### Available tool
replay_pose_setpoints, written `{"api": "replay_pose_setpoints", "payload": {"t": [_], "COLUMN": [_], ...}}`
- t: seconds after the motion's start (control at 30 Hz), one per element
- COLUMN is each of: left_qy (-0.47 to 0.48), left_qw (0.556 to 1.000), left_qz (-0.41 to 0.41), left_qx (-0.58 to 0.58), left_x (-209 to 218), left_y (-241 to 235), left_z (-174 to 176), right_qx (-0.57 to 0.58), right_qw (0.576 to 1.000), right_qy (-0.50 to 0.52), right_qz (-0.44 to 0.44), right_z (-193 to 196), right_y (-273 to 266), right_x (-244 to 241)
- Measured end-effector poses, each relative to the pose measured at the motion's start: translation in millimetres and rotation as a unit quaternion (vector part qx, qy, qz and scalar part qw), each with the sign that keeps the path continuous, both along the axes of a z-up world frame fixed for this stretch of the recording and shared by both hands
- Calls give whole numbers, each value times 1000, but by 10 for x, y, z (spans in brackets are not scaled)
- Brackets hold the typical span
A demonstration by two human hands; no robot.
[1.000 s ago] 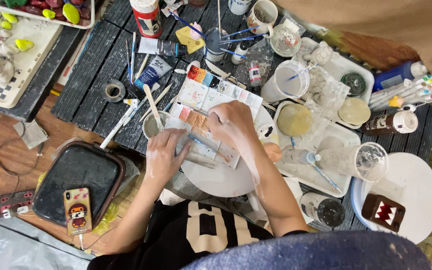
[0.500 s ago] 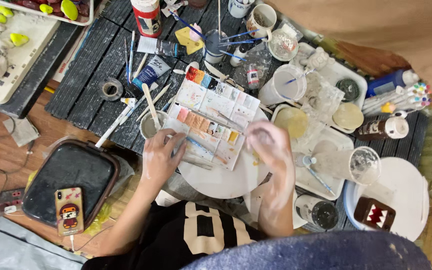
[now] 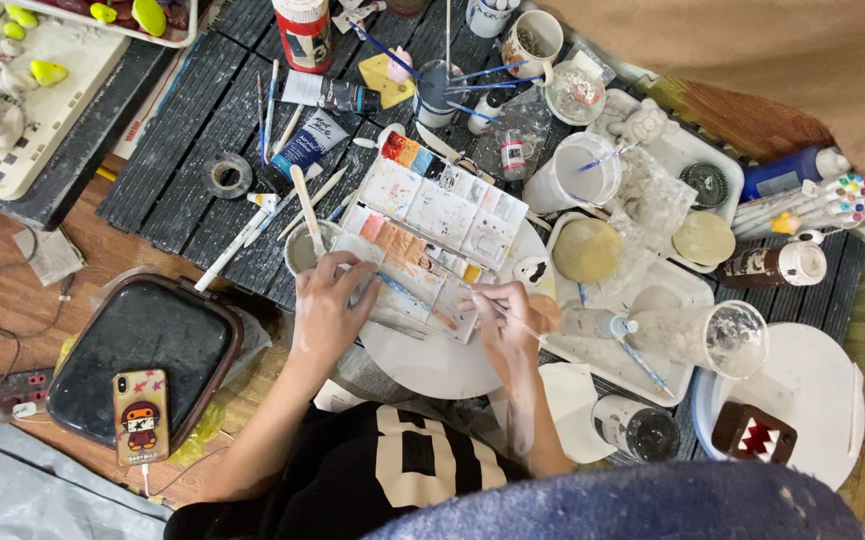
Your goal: The person paints a small clay figure using a brush and a palette of mixed paints. They repeatedly dip the brush into the palette, apply paint to the figure, and rotate it to cover different sides.
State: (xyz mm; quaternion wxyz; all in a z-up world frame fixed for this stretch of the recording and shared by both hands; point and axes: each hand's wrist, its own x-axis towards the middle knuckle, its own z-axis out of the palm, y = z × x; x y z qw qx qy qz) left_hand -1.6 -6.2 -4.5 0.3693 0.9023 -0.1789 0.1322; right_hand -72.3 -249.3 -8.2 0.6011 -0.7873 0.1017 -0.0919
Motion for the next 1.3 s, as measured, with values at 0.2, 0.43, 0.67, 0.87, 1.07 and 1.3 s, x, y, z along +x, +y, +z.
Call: {"api": "replay_pose_setpoints", "payload": {"t": [0.2, 0.43, 0.67, 0.87, 1.07, 1.3], "left_qy": [-11, 1, -2, -3, 2, 3], "left_qw": [1000, 1000, 1000, 1000, 1000, 1000], "left_qz": [7, 7, -3, 1, 1, 4], "left_qx": [3, -3, 0, 8, 1, -1], "left_x": [0, -6, -1, 2, 1, -9], "left_y": [-2, 2, 15, 12, 5, 1], "left_z": [7, 15, 31, 16, 37, 37], "right_qx": [-93, -92, -57, -121, -205, -9], "right_qw": [995, 995, 996, 990, 976, 992], "right_qy": [-33, -33, -72, -48, -33, -125], "right_qz": [16, 19, 16, 59, 61, 13], "right_z": [84, 117, 141, 169, 427, 299], "right_y": [11, -62, -184, -56, -102, -184], "right_x": [30, 35, -1, 64, -13, -134]}}
